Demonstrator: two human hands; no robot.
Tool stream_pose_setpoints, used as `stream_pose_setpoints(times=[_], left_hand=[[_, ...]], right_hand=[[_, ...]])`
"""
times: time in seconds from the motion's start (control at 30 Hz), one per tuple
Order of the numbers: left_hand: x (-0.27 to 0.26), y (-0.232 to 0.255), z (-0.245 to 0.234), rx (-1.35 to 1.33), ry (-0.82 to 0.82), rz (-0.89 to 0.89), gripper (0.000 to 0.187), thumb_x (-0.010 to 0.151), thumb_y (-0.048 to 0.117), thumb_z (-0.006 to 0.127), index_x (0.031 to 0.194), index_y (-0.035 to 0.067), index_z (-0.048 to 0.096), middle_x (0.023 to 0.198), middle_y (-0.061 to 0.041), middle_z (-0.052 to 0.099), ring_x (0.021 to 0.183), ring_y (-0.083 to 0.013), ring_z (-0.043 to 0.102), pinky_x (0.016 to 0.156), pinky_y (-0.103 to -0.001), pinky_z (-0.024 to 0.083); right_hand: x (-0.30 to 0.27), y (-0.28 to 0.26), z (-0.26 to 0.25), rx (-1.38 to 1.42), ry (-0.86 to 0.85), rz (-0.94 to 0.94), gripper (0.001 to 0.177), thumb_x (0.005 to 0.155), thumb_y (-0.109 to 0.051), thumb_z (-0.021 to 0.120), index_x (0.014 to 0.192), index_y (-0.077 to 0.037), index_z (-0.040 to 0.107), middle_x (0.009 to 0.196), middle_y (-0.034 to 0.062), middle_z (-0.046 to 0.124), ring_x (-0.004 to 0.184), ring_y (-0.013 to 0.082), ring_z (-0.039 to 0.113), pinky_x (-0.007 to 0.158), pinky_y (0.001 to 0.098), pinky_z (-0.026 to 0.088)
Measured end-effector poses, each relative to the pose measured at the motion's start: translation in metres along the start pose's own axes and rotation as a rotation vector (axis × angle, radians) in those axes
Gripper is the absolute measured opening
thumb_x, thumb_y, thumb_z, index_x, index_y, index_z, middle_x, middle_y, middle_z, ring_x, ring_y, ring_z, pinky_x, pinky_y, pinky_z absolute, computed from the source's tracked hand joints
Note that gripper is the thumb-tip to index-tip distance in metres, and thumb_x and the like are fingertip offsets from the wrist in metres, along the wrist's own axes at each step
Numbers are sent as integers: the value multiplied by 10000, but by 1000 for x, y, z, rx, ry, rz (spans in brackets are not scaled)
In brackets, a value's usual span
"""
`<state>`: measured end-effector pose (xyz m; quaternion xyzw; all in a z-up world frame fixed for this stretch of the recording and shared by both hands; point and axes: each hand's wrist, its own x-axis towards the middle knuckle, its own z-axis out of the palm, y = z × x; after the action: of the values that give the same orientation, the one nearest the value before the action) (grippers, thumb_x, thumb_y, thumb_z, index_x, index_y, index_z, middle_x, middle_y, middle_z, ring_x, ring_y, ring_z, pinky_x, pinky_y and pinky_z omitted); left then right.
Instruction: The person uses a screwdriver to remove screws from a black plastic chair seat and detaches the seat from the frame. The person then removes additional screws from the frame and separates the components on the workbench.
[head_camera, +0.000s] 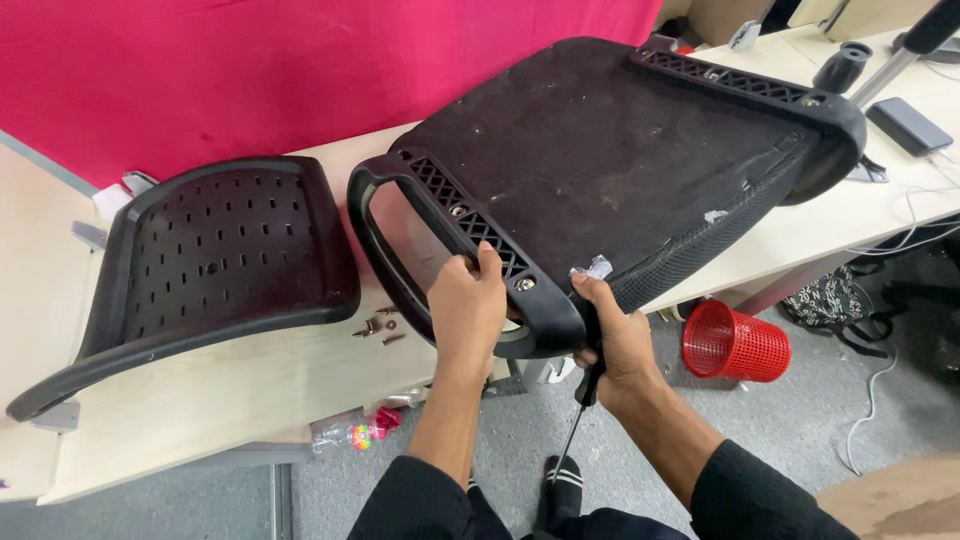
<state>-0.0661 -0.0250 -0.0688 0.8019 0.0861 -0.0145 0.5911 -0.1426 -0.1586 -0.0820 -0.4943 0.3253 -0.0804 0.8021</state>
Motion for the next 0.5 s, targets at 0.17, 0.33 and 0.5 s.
stream_pose_setpoints(times=[0.17, 0.33, 0.5], left_hand=[[-2, 12, -6, 391, 26, 89, 511, 1017, 441, 578, 912, -44, 700, 796, -239, 711, 800, -384, 700, 763, -454, 536], [-19, 14, -11, 175, 32, -48, 512, 843, 465, 685, 883, -45, 698, 796, -185, 752, 760, -310, 765, 745, -407, 578], [-33, -12, -5, -67, 108, 40, 818, 808, 484, 859, 1328, -32, 496, 1199, -215, 656, 1087, -299, 660, 921, -416, 500]], right_hand=[[-6, 4, 2, -8, -9, 1, 307, 800, -338, 777, 761, -111, 573, 551, -2, 517, 372, 92, 392, 354, 253, 284], [-5, 7, -3, -63, 26, 2, 341, 821, -340, 796, 741, -81, 590, 541, 25, 520, 373, 98, 393, 365, 250, 294], [-4, 14, -13, -10, -28, 27, 317, 806, -366, 771, 727, -119, 588, 531, 1, 523, 361, 85, 372, 355, 254, 288]])
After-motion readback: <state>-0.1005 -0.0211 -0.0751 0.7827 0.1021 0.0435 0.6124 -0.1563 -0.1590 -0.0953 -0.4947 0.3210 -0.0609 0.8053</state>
